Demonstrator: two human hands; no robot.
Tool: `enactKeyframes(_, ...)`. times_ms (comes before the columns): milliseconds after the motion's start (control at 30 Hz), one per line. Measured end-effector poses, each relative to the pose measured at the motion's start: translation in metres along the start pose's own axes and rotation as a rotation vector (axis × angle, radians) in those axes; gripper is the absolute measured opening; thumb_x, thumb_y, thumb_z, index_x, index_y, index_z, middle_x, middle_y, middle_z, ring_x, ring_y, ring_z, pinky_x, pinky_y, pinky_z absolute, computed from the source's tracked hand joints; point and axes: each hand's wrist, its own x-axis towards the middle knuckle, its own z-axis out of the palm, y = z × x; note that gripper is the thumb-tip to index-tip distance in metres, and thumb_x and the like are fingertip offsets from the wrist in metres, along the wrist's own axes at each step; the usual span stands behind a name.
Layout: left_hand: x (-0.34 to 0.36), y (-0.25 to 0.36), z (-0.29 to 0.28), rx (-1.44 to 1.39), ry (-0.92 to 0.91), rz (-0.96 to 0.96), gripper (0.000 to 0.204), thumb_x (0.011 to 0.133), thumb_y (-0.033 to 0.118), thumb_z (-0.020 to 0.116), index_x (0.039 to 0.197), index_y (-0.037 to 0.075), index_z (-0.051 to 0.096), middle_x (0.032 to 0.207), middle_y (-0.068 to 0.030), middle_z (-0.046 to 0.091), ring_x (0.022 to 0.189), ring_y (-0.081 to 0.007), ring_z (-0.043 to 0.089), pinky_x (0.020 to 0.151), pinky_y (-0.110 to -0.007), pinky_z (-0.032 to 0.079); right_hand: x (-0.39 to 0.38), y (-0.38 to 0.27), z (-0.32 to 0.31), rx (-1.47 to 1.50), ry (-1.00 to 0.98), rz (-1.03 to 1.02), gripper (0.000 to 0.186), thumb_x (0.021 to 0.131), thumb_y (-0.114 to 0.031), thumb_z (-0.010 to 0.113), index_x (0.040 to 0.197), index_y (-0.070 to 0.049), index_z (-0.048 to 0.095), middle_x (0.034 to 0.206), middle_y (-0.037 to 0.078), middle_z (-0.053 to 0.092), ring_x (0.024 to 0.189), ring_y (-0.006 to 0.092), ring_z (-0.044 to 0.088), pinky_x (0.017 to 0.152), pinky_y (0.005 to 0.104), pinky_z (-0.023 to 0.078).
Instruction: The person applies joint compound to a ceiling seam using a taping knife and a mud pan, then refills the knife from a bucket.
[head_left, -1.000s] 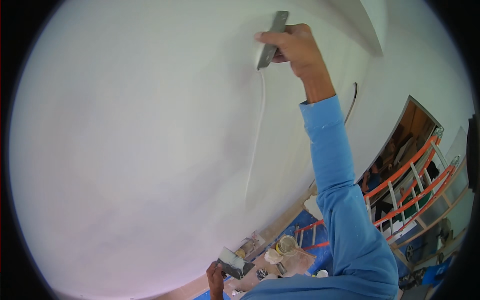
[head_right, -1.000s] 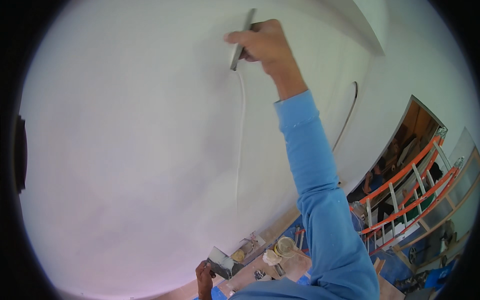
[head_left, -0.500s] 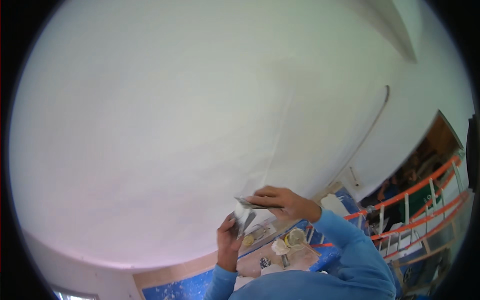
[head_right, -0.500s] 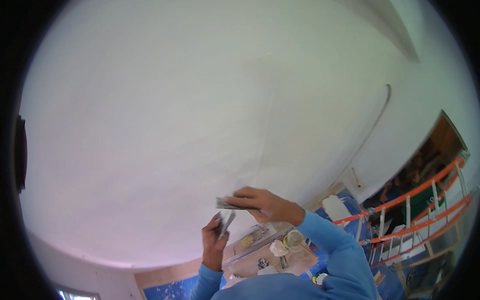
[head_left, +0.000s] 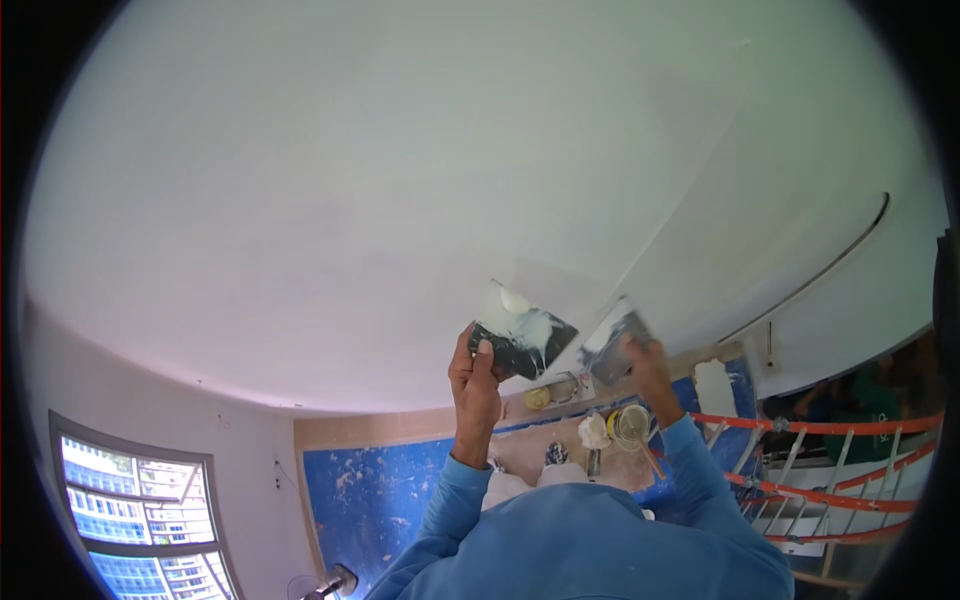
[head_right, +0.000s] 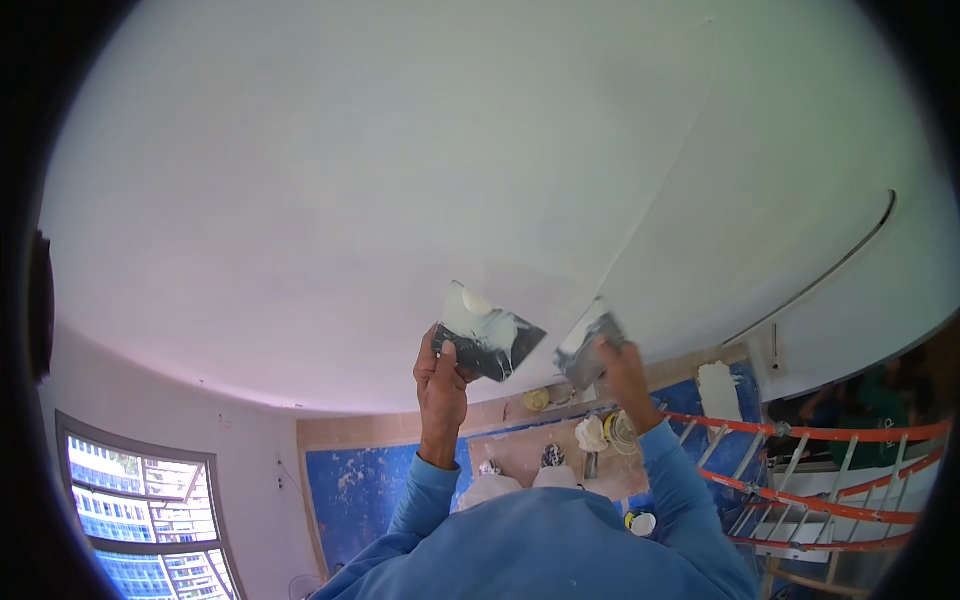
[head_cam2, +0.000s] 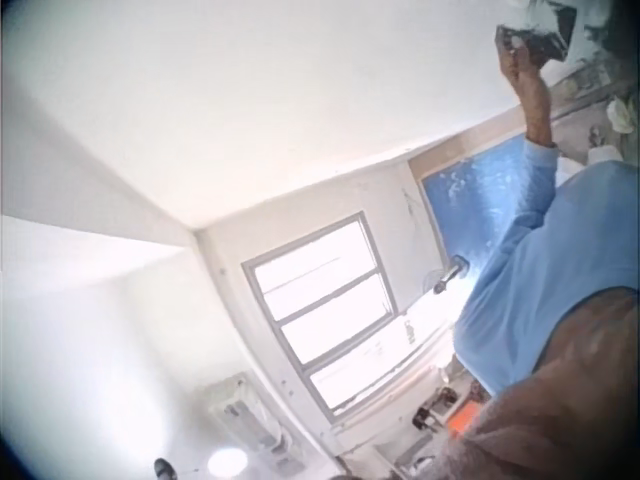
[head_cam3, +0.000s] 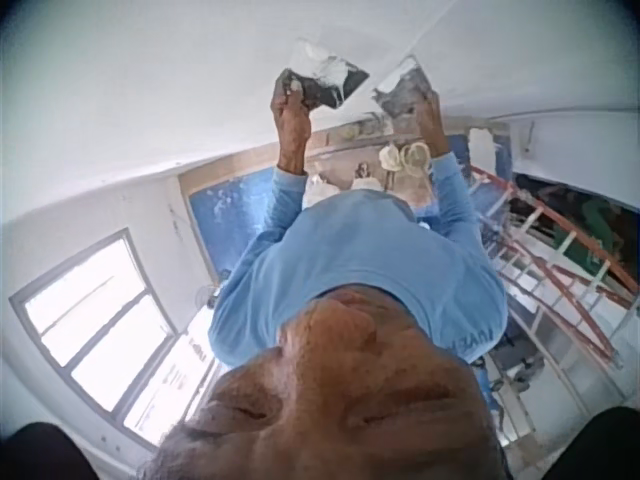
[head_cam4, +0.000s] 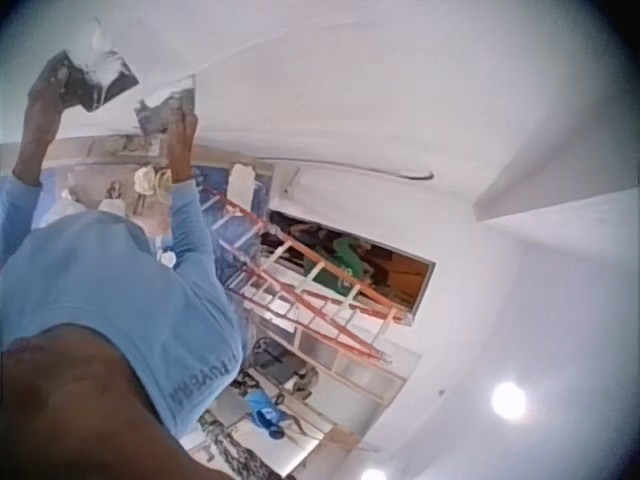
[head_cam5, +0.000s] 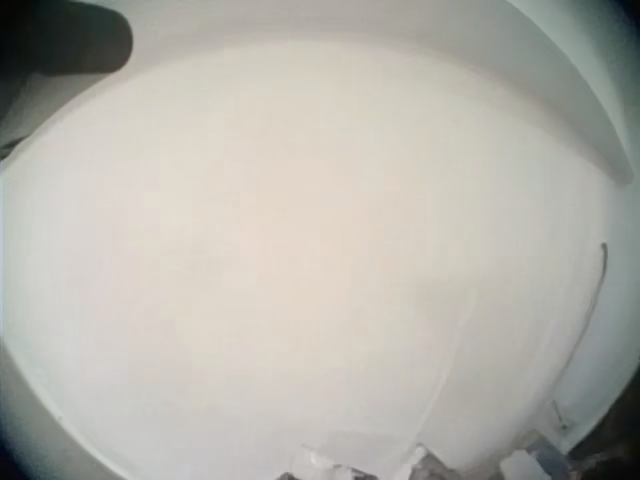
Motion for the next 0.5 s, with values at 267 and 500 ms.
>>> enactKeyframes(267, -0.001, -0.013, -0.031, 0.676, -0.249, 0.331, 0.038, 0.097, 0.001, 0.052, 0.134, -0.001, 0.054, 0.117, -0.0168, 0.068, 0.098, -0.0261, 0.072, 0.077, -0.035, 0.061, -0.008, 0.015, 0.079, 0.796, -0.187, 0.092, 0.039, 0.081, 0.006, 0.067, 0.119, 0.001, 0.059, 0.110, 0.013, 0.067, 0.100, 0.0257, 0.067, 0.089, 0.0397, 0.058)
enactKeyframes(500, -0.003, 0.043, -0.017, 1.312, -0.536, 0.332, 0.060, 0.071, -0.012, 0.052, 0.128, 0.007, 0.062, 0.109, -0.0216, 0.069, 0.086, -0.0404, 0.069, 0.066, -0.044, 0.057, -0.004, 0.034, 0.086, 0.905, -0.417, 0.136, 0.047, 0.082, 0.005, 0.067, 0.127, 0.000, 0.056, 0.120, 0.015, 0.064, 0.114, 0.0289, 0.062, 0.104, 0.0426, 0.050)
